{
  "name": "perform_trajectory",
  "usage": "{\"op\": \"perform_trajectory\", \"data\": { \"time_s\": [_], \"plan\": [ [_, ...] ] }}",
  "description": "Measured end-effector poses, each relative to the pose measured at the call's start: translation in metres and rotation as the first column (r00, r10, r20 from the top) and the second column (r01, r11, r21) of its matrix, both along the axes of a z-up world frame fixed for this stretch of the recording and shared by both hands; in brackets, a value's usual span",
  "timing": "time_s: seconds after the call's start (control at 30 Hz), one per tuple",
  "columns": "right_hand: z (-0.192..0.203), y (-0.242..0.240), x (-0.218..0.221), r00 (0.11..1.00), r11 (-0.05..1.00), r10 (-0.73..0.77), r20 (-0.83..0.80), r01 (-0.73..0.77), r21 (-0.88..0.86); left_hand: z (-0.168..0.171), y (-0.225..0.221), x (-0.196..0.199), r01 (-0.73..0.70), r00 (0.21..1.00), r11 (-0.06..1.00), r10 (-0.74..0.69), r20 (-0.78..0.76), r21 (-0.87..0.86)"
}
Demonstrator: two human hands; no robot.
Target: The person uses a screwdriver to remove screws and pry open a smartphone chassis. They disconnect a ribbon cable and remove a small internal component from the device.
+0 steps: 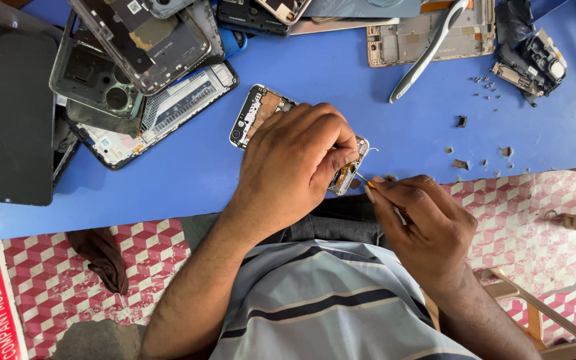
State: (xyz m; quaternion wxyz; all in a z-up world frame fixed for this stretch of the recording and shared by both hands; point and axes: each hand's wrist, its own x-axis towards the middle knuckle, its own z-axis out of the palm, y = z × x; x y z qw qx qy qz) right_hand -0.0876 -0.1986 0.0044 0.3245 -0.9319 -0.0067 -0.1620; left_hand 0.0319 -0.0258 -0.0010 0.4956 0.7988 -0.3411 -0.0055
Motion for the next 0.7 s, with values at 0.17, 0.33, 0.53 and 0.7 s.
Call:
{"op": "perform_trajectory", "data": {
  "time_s": [0.17,0.33,0.53,0.7],
  "plan": [
    [0.0,-0.002,0.0,1.0,1.0,0.015,-0.005,-0.015,0.005,0.0,0.0,0.0,-0.002,1.0,1.0,0.003,-0.004,0.01],
    [0.004,-0.004,0.001,0.996,0.998,-0.035,-0.079,0.038,0.041,0.0,0.0,0.0,0.0,1.0,1.0,0.0,-0.008,0.015],
    [0.013,-0.009,0.008,0.996,1.0,-0.017,-0.087,0.018,0.017,0.0,0.002,0.002,0.031,0.999,0.999,-0.031,0.012,0.02],
    [0.017,-0.02,0.019,0.993,0.994,0.096,-0.074,-0.1,-0.04,0.0,0.002,0.001,0.036,0.998,0.999,-0.037,0.046,0.025]
  ]
}}
